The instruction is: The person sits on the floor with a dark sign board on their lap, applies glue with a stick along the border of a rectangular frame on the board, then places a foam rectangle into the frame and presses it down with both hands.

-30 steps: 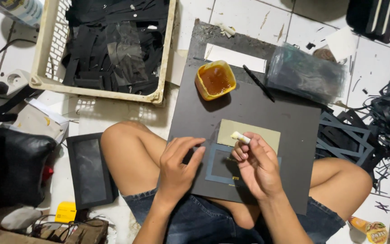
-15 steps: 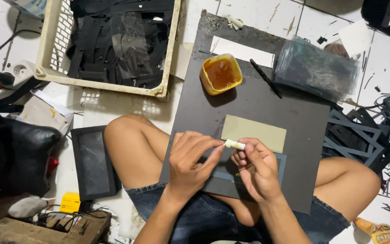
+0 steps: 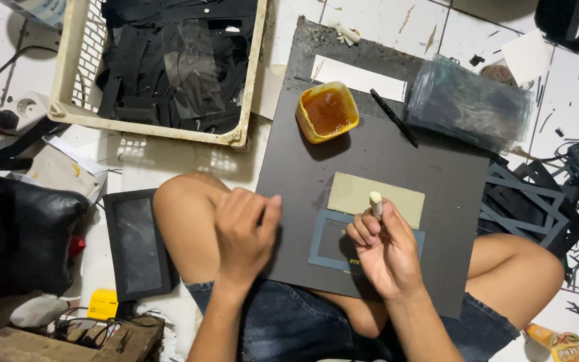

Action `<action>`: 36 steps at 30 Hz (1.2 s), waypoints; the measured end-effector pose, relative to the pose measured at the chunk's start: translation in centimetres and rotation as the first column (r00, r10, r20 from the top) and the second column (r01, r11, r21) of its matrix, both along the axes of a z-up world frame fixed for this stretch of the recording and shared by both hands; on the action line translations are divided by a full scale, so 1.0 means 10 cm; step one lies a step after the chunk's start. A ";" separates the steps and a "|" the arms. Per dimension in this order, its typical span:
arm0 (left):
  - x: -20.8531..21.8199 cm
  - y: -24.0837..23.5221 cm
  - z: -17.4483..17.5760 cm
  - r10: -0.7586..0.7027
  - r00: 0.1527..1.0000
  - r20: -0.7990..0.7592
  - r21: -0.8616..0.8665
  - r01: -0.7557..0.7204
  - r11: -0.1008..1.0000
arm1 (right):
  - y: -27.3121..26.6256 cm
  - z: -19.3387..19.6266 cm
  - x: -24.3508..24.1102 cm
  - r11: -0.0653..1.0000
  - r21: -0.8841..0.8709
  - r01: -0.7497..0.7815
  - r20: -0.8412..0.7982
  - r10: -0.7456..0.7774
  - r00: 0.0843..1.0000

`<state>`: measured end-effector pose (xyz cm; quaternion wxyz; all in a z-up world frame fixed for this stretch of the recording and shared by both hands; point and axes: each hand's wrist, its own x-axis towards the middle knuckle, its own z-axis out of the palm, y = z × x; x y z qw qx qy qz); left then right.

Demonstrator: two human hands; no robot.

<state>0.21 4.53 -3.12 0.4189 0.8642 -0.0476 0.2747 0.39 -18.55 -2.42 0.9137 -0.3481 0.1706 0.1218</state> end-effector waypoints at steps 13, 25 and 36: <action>0.03 -0.09 -0.06 0.125 0.990 -0.073 -0.033 -0.127 0.991 | 0.02 0.09 0.75 0.793 -0.577 0.196 0.369 0.039 0.928; -0.01 -0.35 0.01 -0.092 0.959 -0.268 -0.107 0.065 0.992 | 0.39 0.28 1.48 -0.061 -0.844 0.533 0.346 0.698 0.627; -0.02 -0.33 -0.05 -0.100 0.951 -0.293 -0.092 0.076 0.993 | 0.22 0.51 1.42 -0.043 -0.964 0.263 0.207 0.504 0.839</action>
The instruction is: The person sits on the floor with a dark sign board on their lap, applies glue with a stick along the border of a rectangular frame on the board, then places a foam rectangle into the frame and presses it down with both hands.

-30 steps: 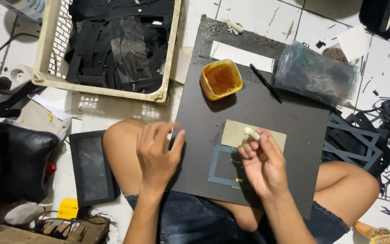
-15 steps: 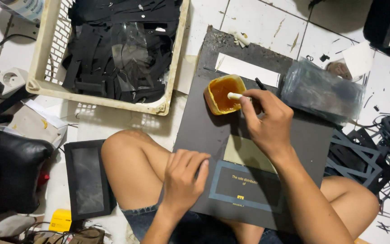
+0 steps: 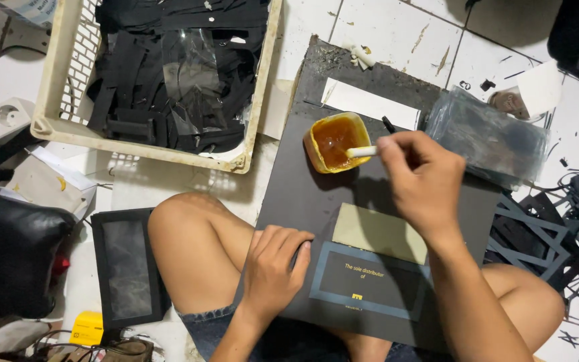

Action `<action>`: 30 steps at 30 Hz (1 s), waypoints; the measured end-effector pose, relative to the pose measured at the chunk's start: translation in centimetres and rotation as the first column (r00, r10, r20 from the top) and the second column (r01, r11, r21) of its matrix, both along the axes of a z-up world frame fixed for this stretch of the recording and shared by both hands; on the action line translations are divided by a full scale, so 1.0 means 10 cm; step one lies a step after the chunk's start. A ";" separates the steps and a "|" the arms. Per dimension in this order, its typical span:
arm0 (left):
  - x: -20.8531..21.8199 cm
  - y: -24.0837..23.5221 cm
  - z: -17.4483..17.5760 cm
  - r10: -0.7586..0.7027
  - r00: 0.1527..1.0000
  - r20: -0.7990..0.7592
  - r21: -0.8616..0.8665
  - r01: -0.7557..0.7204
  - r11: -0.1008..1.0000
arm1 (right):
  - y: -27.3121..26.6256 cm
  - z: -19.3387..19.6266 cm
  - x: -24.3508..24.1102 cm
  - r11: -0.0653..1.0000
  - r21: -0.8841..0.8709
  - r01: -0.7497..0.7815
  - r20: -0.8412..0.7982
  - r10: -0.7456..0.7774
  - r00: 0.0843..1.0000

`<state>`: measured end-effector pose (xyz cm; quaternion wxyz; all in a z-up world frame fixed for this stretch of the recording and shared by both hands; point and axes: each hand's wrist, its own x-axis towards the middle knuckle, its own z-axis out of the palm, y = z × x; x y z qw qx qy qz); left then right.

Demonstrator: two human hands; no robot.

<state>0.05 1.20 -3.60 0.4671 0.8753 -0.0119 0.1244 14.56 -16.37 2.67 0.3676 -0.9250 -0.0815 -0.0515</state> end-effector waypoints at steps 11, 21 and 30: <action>-0.04 0.00 -0.13 -0.019 0.997 0.070 0.071 0.014 0.997 | -0.39 -0.45 -0.41 0.855 0.454 0.250 -0.354 -0.085 0.931; -0.10 0.00 -0.23 -0.066 0.996 0.064 0.115 0.058 0.992 | -1.05 -0.40 -1.16 0.359 0.856 0.372 -0.402 0.012 0.915; 0.01 0.07 -0.32 -0.133 0.988 0.079 0.181 0.117 0.977 | -1.26 -0.03 -1.90 0.635 0.717 0.288 -0.161 -0.251 0.955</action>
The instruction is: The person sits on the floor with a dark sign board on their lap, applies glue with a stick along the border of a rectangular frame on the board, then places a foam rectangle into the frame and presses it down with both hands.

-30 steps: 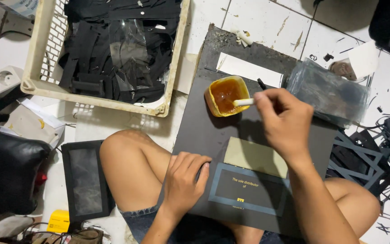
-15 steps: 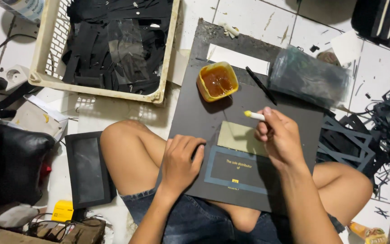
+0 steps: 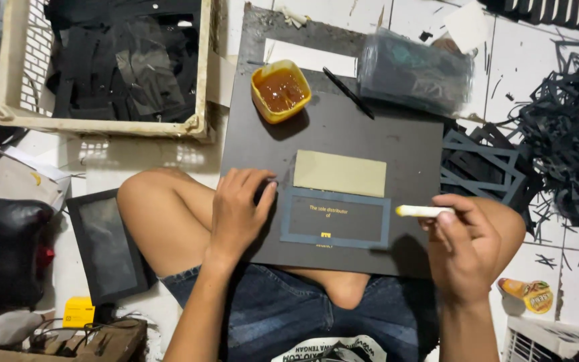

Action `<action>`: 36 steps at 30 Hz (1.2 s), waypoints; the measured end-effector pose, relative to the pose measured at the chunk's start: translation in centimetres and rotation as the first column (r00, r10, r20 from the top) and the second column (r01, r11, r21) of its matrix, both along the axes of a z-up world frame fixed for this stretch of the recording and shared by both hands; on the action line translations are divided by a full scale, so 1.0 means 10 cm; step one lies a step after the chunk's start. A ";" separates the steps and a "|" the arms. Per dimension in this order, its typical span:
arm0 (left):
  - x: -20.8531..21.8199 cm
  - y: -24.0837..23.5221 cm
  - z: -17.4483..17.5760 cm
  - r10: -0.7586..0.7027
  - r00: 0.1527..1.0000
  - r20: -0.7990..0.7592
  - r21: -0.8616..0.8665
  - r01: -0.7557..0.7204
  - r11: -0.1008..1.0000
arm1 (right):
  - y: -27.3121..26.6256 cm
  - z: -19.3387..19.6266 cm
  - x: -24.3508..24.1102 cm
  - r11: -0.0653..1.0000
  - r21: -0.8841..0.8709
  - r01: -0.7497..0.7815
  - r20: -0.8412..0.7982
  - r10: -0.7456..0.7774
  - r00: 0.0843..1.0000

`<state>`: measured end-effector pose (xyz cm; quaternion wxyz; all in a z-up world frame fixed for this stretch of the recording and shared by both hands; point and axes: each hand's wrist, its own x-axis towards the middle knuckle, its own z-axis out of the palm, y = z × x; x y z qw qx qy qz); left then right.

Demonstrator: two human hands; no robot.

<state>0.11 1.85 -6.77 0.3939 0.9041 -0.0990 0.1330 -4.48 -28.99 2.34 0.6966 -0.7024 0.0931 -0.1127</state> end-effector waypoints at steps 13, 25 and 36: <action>0.10 -0.01 -0.04 -0.121 0.993 0.015 0.050 0.120 0.992 | 0.80 -0.62 0.04 0.825 -0.559 -0.085 -0.024 0.086 0.996; 0.11 -0.02 0.00 -0.106 0.994 -0.007 0.051 0.107 0.993 | 1.09 -0.71 0.25 0.714 -0.686 -0.138 0.092 0.273 0.958; 0.13 -0.01 0.00 -0.125 0.992 -0.018 0.042 0.126 0.991 | 0.77 -0.64 0.12 0.609 -0.793 -0.020 0.127 0.197 0.972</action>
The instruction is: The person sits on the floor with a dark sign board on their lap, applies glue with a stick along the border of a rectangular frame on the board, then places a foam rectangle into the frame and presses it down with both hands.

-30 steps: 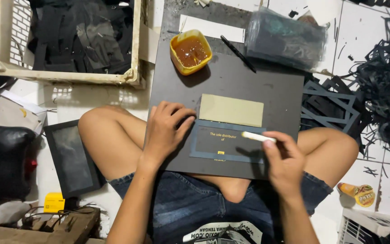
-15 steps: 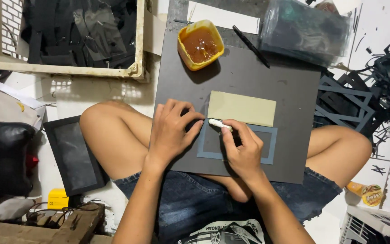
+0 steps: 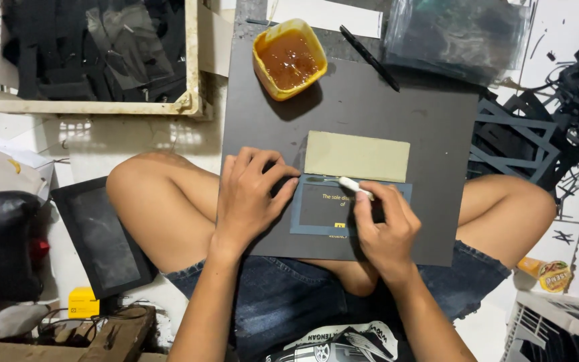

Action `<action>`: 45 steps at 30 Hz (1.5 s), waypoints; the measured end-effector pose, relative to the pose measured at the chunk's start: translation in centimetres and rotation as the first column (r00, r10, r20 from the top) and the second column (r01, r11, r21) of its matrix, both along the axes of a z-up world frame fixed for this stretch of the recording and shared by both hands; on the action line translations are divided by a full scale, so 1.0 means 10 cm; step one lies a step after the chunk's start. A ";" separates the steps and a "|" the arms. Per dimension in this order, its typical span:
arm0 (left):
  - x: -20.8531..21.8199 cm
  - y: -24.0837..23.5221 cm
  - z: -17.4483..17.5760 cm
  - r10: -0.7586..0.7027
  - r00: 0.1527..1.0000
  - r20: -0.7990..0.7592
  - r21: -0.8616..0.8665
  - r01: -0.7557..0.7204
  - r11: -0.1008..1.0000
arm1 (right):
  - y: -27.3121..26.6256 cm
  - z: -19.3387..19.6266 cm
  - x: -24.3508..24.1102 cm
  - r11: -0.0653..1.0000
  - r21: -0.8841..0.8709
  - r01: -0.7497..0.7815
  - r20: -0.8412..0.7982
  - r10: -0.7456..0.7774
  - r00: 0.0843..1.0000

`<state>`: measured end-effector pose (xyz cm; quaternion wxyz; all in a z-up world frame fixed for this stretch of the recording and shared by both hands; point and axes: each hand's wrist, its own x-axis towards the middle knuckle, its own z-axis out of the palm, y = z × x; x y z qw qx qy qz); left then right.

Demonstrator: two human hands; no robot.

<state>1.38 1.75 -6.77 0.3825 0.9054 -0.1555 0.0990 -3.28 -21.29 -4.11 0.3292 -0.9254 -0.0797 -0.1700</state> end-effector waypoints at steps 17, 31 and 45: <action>-0.02 0.00 0.01 -0.009 1.000 0.018 0.039 0.009 0.999 | -0.14 -0.01 -0.19 0.979 -0.117 0.168 0.109 -0.156 0.982; -0.01 0.00 0.01 -0.028 0.999 0.018 0.044 0.027 0.999 | 0.23 -0.30 -0.18 1.000 -0.001 0.009 0.143 -0.008 0.990; -0.02 -0.01 0.01 -0.027 1.000 0.013 0.075 0.026 0.997 | 0.15 -0.20 -0.18 0.972 -0.137 0.191 0.200 -0.162 0.966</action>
